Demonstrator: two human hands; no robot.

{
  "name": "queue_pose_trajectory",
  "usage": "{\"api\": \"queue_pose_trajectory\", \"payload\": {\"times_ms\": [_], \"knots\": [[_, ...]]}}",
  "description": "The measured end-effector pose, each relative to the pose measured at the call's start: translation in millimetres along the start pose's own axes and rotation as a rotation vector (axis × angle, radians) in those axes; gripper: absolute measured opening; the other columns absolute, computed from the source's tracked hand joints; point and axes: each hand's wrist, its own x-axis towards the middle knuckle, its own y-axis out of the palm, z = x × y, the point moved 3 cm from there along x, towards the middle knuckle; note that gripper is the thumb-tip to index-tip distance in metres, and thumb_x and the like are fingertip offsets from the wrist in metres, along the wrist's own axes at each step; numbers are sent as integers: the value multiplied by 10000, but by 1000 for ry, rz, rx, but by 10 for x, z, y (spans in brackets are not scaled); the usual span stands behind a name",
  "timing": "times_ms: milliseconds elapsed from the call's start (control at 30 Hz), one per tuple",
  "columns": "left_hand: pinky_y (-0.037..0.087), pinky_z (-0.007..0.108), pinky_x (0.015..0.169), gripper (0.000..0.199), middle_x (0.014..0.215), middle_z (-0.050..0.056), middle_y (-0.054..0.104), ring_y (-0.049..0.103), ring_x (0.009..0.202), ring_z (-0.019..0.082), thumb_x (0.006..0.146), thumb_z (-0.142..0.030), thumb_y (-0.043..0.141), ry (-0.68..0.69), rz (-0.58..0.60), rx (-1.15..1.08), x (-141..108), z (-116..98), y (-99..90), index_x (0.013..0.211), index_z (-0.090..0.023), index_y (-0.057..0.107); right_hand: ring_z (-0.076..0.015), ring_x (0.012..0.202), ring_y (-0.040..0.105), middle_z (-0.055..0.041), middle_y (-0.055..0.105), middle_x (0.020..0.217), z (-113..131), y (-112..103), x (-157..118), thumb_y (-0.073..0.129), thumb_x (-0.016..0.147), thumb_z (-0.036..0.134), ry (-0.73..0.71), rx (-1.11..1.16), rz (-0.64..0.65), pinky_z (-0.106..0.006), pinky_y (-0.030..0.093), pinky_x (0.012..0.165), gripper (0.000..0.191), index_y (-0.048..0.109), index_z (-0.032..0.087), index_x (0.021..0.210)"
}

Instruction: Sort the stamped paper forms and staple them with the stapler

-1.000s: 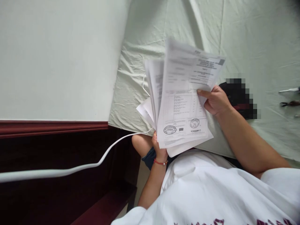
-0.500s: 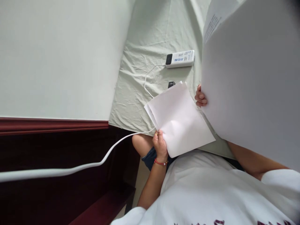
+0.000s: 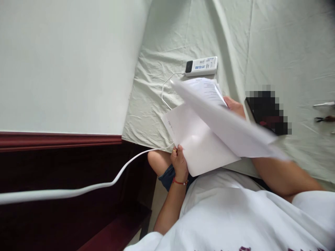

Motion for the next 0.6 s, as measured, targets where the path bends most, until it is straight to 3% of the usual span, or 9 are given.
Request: {"api": "queue_pose_trajectory", "payload": {"times_ms": [100, 233, 433, 500, 600], "knots": [[497, 272, 705, 488, 769, -1, 691, 616, 702, 147, 797, -646, 776, -24, 10, -42, 0, 33, 0, 861, -172, 680, -217, 723, 567, -16, 662, 769, 71, -40, 60, 555, 942, 291, 116, -84, -116, -330, 486, 702, 135, 676, 232, 935], [536, 298, 803, 478, 889, 39, 755, 685, 835, 185, 833, -635, 758, 19, 28, -42, 5, 57, -13, 929, -168, 722, -295, 828, 627, -81, 681, 854, 65, 5, 84, 534, 911, 305, 163, -173, -70, -445, 518, 793, 142, 666, 255, 892], [551, 326, 898, 444, 1021, 62, 793, 727, 958, 215, 880, -597, 738, 17, 66, -76, 14, 96, -16, 1038, -182, 749, -385, 1241, 543, -127, 636, 1334, -38, 60, 91, 593, 852, 290, 55, -287, -154, -611, 435, 1099, 122, 694, 245, 904], [550, 327, 918, 436, 1059, 66, 796, 730, 988, 218, 878, -584, 747, 20, 65, -93, 14, 103, -14, 1058, -187, 757, -393, 1259, 534, -124, 621, 1382, -49, 67, 104, 616, 845, 303, 60, -264, -114, -626, 434, 1099, 116, 693, 247, 911], [549, 327, 930, 436, 1072, 71, 797, 733, 1013, 224, 879, -580, 747, 31, 63, -94, 13, 105, -9, 1065, -186, 762, -372, 1161, 594, -125, 686, 1228, -14, 69, 121, 599, 859, 319, 68, -208, 23, -595, 489, 1020, 135, 688, 249, 934]]}}
